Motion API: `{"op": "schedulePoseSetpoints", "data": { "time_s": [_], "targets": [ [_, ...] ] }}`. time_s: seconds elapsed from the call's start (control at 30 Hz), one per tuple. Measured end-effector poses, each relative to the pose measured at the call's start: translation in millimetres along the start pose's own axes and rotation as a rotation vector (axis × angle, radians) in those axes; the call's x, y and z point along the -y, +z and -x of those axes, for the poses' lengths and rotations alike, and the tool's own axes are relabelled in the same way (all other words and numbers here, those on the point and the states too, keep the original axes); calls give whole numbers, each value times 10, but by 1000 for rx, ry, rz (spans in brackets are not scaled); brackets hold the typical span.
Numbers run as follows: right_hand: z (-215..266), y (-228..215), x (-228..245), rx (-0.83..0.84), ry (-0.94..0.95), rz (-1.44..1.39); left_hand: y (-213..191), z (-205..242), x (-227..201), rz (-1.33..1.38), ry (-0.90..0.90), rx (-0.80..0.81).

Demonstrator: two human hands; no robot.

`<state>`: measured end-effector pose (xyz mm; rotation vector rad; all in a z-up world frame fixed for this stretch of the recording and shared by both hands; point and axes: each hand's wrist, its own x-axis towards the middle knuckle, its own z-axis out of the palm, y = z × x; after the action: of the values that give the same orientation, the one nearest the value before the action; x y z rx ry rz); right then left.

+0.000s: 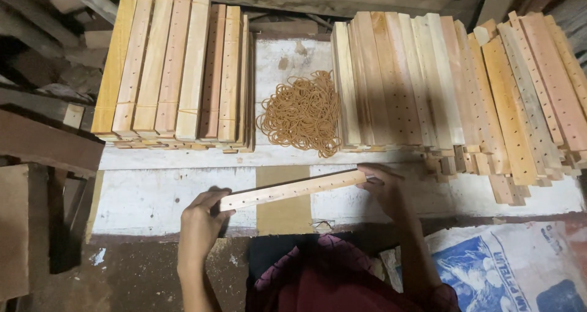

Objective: Wrapping rubber bands around wooden slats to prepare them for assembly or transport.

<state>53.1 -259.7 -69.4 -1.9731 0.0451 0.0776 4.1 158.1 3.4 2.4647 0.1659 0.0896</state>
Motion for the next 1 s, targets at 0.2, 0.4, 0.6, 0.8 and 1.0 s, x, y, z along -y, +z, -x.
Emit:
{"op": "schedulePoseSetpoints", "data": {
  "time_s": [0.2,0.4,0.6,0.8,1.0],
  "targets": [
    [16,-4,359,2,17,191,34,-25,78,-25,11,18],
    [-18,-21,65,1,-72,98,29,-68,62,-28,-40,86],
    [-47,58,441,-35,-449,330,15,-36,-2,-50,-114,139],
    [-268,470,928,-220,-626,685,196,56,-172,25,107,-95],
    [-409,562,1230,-218,-663,870,284,15,-914,309,365,-100]
  ]
}}
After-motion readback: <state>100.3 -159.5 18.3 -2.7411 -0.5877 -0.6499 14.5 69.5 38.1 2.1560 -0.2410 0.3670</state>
